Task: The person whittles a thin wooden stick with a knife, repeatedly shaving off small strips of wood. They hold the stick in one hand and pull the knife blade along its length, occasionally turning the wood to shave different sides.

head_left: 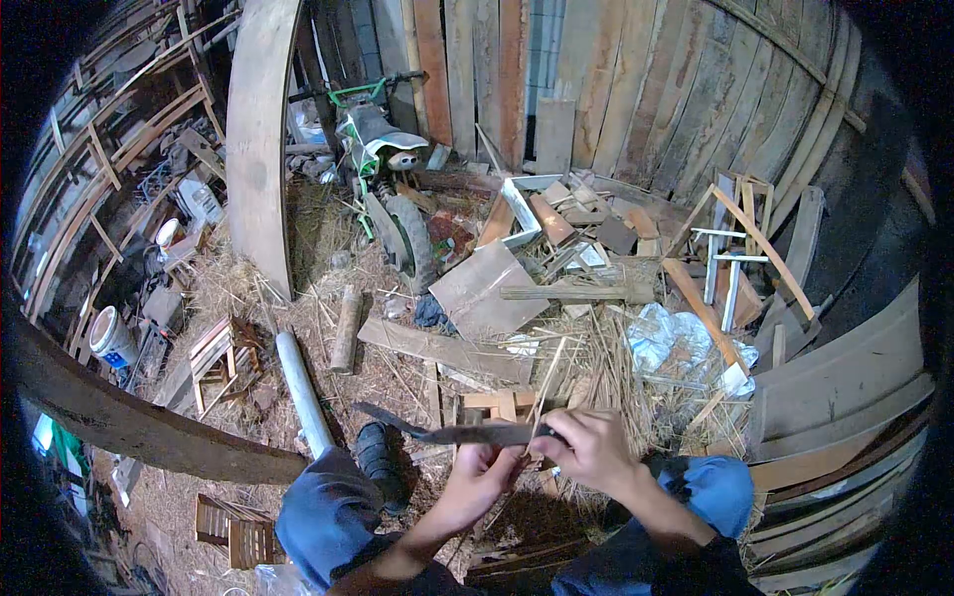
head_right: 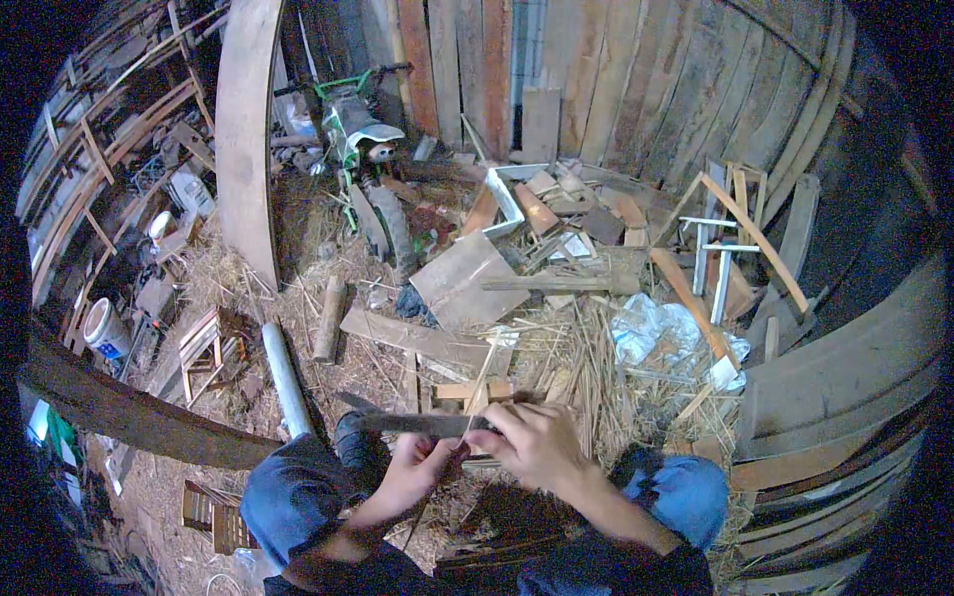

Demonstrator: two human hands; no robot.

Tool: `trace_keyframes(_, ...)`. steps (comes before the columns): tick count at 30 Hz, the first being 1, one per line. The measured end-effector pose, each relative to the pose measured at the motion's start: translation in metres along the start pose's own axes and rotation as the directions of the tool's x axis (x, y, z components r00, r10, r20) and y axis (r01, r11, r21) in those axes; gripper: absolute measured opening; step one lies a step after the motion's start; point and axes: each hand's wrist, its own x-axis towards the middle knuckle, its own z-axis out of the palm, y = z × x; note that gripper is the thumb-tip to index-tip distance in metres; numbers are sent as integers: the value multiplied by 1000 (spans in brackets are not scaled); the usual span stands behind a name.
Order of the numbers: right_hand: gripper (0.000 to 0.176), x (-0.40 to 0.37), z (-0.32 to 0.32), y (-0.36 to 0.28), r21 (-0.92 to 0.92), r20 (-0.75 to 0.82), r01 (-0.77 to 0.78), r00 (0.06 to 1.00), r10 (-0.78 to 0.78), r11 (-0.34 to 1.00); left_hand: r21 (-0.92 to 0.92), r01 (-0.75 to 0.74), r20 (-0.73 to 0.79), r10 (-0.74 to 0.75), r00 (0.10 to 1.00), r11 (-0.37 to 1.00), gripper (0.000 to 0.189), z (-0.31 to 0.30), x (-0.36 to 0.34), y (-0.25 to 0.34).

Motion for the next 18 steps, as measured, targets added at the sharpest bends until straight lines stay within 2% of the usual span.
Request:
trace_keyframes(1,34,0,1,-1,10,34,14,999,-14,1000,-153,-160,-104,145,984,975,9,15,-3,10)
trace_keyframes(2,36,-1,1,-1,20,67,27,997,-28,999,-154,-158,-104,143,984,975,9,15,-4,11)
trace_keyframes(5,37,-1,1,1,0,53,58,997,-58,998,-59,-209,-124,200,972,976,9,11,-6,11)
trace_keyframes(7,38,0,0,1,-16,45,78,996,-77,997,285,-281,-49,307,951,916,7,7,-7,10)
trace_keyframes(10,38,1,-4,2,-47,38,96,995,-94,994,187,-319,-90,339,936,929,6,12,-4,2)
trace_keyframes(11,38,1,-6,1,-61,33,94,995,-93,994,191,-316,-86,336,938,929,6,12,-5,1)
trace_keyframes(13,38,3,-7,2,-75,29,93,995,-92,993,86,-194,-140,204,969,977,9,14,-9,2)
trace_keyframes(14,38,4,-7,3,-87,-14,113,993,-114,990,86,-194,-139,204,969,977,9,15,-10,9)
trace_keyframes(16,37,6,-9,6,-106,-57,133,989,-139,985,33,-26,-128,30,991,999,10,18,-11,24)
trace_keyframes(18,32,4,-11,8,-150,-62,136,987,-147,979,35,27,-104,-23,994,999,11,17,-8,22)
